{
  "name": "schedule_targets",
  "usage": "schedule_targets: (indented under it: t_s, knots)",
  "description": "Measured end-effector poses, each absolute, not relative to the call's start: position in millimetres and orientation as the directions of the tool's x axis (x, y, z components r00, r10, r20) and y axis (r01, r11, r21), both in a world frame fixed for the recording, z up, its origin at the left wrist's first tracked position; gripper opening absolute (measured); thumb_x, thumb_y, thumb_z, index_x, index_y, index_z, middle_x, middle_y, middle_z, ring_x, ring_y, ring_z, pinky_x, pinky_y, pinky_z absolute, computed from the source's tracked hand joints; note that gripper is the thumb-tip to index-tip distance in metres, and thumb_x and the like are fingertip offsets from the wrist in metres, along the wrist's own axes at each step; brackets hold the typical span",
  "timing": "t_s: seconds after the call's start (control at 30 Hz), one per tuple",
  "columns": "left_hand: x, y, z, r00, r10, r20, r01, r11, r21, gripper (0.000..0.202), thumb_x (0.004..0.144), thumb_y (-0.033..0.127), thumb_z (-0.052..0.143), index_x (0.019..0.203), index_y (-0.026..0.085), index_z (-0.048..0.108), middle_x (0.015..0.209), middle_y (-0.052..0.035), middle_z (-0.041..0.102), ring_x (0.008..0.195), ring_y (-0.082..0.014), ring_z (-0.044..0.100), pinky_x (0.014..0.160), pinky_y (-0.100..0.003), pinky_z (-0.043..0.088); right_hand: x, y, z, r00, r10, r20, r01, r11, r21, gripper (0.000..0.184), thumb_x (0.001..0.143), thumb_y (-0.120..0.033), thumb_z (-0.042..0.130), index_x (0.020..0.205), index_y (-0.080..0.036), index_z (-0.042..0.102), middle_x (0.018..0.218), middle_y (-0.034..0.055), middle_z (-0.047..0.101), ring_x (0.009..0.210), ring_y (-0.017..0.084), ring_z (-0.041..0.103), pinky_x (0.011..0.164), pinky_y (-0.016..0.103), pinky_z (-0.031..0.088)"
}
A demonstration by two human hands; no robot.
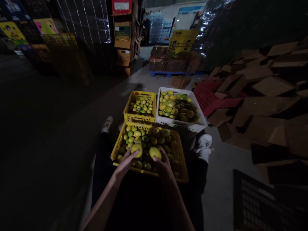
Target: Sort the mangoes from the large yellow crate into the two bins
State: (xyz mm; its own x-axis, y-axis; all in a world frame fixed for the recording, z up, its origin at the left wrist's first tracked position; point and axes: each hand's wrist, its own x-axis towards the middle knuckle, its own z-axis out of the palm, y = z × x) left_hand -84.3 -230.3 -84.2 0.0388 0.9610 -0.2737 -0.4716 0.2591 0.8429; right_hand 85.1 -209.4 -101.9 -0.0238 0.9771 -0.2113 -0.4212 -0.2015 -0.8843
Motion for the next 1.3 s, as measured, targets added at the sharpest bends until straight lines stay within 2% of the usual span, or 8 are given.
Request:
schedule_targets:
  t_s: [0.13,0.3,0.47,0.6,0.73,0.93,1.17,1.3]
  knots:
    - [-84.9,-231.8,-73.6,0.029,0.971,-0.236,-0.454,0.223,0.862,0.057,0.064,0.047,0.075,0.11,0.016,0.061,0.111,-0.0106,0.064,0.095,-0.0229,0.063,0.076,-0.029,0.052,80.7,-208.8,-93.5,-0.032,0.98,-0.196,-0.447,-0.19,-0.874,0.05,0.053,-0.038,0.079,0.092,-0.022,0.053,0.087,0.0035,0.068,0.074,0.023,0.067,0.069,0.036,0.053]
    - [-82.6,-228.6,-78.2,-0.113,0.939,-0.324,-0.518,0.223,0.826,0.062,0.064,0.062,0.069,0.102,0.013,0.064,0.099,-0.0125,0.068,0.092,-0.0223,0.065,0.074,-0.028,0.051,74.4,-212.2,-95.6,0.039,0.986,-0.164,-0.385,-0.137,-0.913,0.049,0.067,-0.053,0.068,0.097,-0.014,0.065,0.085,0.0105,0.072,0.083,0.025,0.066,0.074,0.035,0.052]
    - [-84.6,-236.8,-79.3,-0.119,0.94,-0.321,-0.473,0.231,0.851,0.069,0.061,0.066,0.067,0.102,0.01,0.063,0.1,-0.0137,0.068,0.089,-0.0223,0.065,0.071,-0.028,0.052,72.3,-217.0,-89.5,-0.011,0.994,-0.105,-0.261,-0.104,-0.96,0.046,0.062,-0.045,0.075,0.096,-0.015,0.067,0.094,0.0085,0.072,0.09,0.024,0.065,0.081,0.036,0.051]
    - [-87.0,-238.0,-76.0,-0.206,0.978,-0.033,-0.259,-0.022,0.966,0.067,0.055,0.042,0.083,0.113,0.017,0.06,0.11,-0.0096,0.064,0.099,-0.022,0.061,0.084,-0.032,0.05,70.5,-215.4,-83.4,0.056,0.998,0.027,-0.158,0.035,-0.987,0.048,0.054,-0.032,0.081,0.097,-0.018,0.064,0.095,0.0044,0.071,0.088,0.023,0.065,0.081,0.038,0.053]
    - [-90.3,-236.5,-73.5,-0.242,0.926,0.291,0.119,-0.269,0.956,0.06,0.06,0.034,0.081,0.116,0.023,0.061,0.116,-0.0087,0.056,0.112,-0.0241,0.054,0.098,-0.039,0.043,67.0,-215.4,-86.0,0.102,0.978,0.181,-0.095,0.191,-0.977,0.052,0.055,-0.029,0.08,0.102,-0.019,0.06,0.094,0.0061,0.068,0.086,0.022,0.065,0.079,0.038,0.055]
    - [-92.1,-242.3,-70.6,-0.239,0.886,0.397,0.426,-0.272,0.863,0.053,0.068,0.033,0.076,0.119,0.029,0.061,0.113,-0.0065,0.048,0.112,-0.0215,0.051,0.099,-0.035,0.041,67.6,-221.4,-86.0,0.099,0.93,0.355,0.063,0.35,-0.934,0.043,0.065,-0.025,0.075,0.105,-0.02,0.06,0.104,0.009,0.061,0.095,0.022,0.062,0.084,0.038,0.054]
    - [-90.3,-243.3,-69.5,-0.227,0.903,0.364,0.393,-0.257,0.883,0.053,0.066,0.03,0.078,0.117,0.027,0.063,0.11,-0.0072,0.05,0.109,-0.0227,0.052,0.098,-0.038,0.042,67.3,-225.8,-83.3,0.093,0.924,0.371,0.126,0.359,-0.925,0.041,0.067,-0.027,0.074,0.105,-0.02,0.061,0.107,0.0086,0.06,0.097,0.022,0.061,0.086,0.038,0.053]
    - [-90.5,-243.7,-63.0,-0.239,0.949,0.205,0.093,-0.188,0.978,0.059,0.058,0.033,0.082,0.113,0.024,0.065,0.11,-0.0085,0.057,0.107,-0.0248,0.056,0.096,-0.037,0.045,64.8,-230.6,-76.3,0.129,0.969,0.21,-0.003,0.212,-0.977,0.048,0.062,-0.032,0.077,0.105,-0.019,0.059,0.1,0.0082,0.066,0.09,0.023,0.064,0.08,0.038,0.054]
